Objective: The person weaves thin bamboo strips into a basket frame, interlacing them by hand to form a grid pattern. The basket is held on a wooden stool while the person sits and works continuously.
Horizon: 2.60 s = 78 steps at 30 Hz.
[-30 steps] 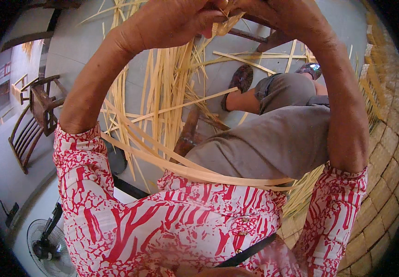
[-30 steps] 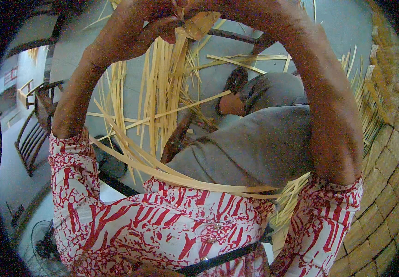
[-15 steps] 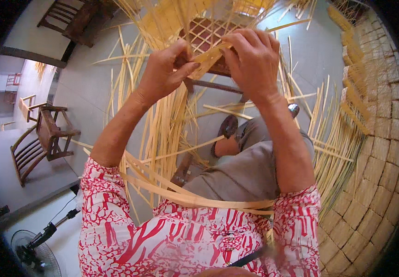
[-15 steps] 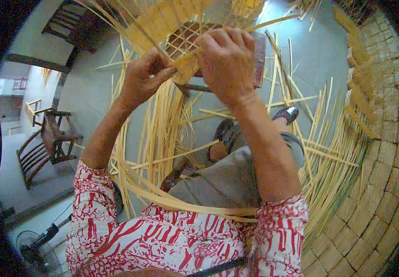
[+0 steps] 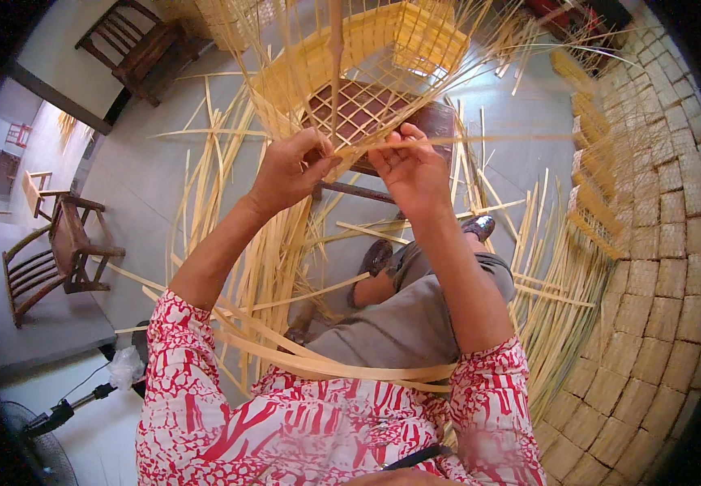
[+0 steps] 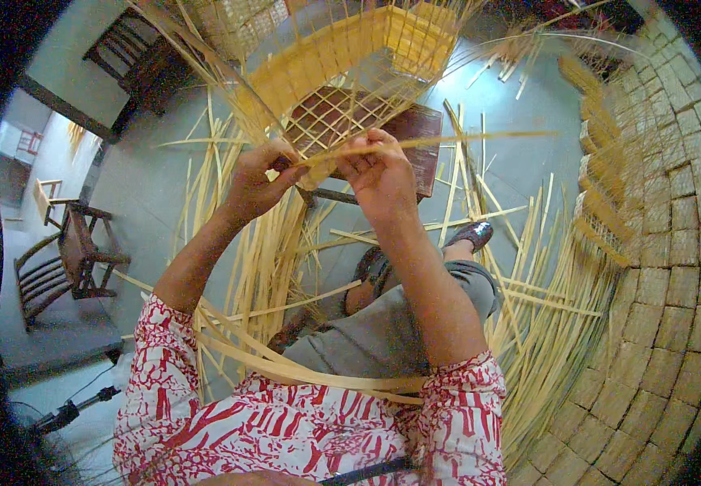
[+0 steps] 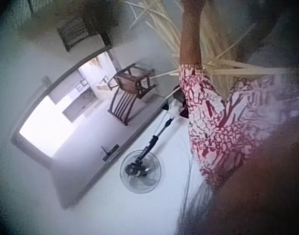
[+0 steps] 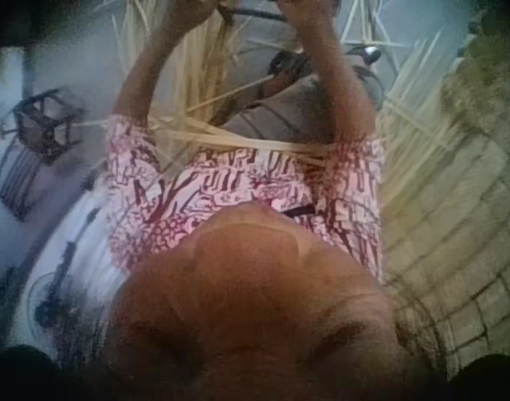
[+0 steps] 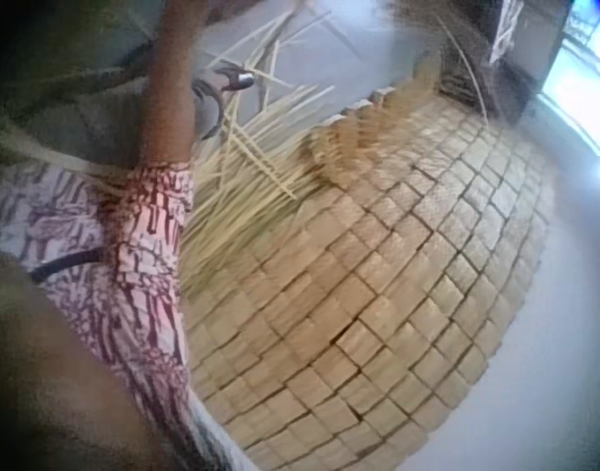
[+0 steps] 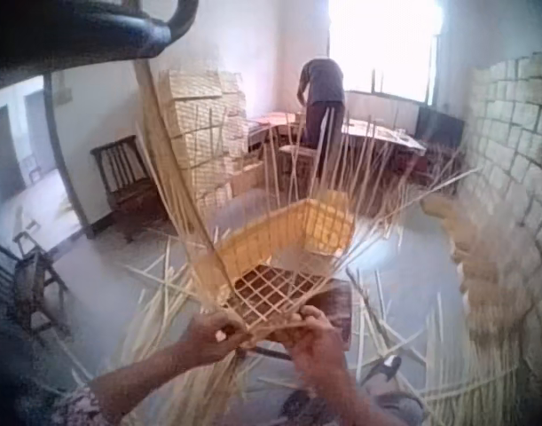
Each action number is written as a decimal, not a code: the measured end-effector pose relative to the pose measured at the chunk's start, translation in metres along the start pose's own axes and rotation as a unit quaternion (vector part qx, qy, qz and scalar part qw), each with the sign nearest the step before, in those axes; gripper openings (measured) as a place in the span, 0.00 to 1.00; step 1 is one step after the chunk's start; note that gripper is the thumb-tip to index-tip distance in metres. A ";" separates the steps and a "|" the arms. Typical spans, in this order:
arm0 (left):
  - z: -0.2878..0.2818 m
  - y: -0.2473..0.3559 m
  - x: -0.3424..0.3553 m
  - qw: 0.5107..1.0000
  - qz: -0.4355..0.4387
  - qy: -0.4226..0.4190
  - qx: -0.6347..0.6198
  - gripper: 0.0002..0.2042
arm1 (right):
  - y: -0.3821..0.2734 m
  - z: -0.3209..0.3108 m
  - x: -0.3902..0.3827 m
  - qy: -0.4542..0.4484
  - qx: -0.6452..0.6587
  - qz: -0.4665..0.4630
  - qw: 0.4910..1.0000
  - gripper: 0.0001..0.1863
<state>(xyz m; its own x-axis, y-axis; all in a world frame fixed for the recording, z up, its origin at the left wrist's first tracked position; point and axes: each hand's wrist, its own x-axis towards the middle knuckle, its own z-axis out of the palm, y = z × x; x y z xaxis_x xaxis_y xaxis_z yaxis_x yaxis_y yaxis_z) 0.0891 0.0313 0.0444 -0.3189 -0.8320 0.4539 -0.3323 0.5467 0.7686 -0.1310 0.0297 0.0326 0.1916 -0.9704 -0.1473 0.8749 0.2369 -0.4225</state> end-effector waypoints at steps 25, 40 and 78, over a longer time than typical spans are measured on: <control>0.009 -0.009 0.033 0.998 -0.024 0.035 0.037 0.07 | 0.004 0.027 0.031 0.028 -0.429 -0.264 0.864 0.09; 0.007 -0.021 0.032 0.999 -0.014 0.036 0.024 0.07 | -0.015 0.033 0.021 0.102 -0.223 -0.201 0.948 0.09; -0.056 -0.078 0.059 0.979 -0.067 -0.191 -0.005 0.07 | -0.055 -0.063 0.037 0.159 -0.181 -0.062 0.969 0.09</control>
<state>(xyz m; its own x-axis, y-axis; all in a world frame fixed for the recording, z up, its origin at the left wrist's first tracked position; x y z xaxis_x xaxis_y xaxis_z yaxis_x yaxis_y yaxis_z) 0.1455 -0.0650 0.0363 -0.5820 -0.7995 0.1486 -0.3857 0.4323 0.8151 -0.2003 -0.0162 -0.0055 -0.1023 -0.9419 -0.3199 0.6583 0.1770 -0.7316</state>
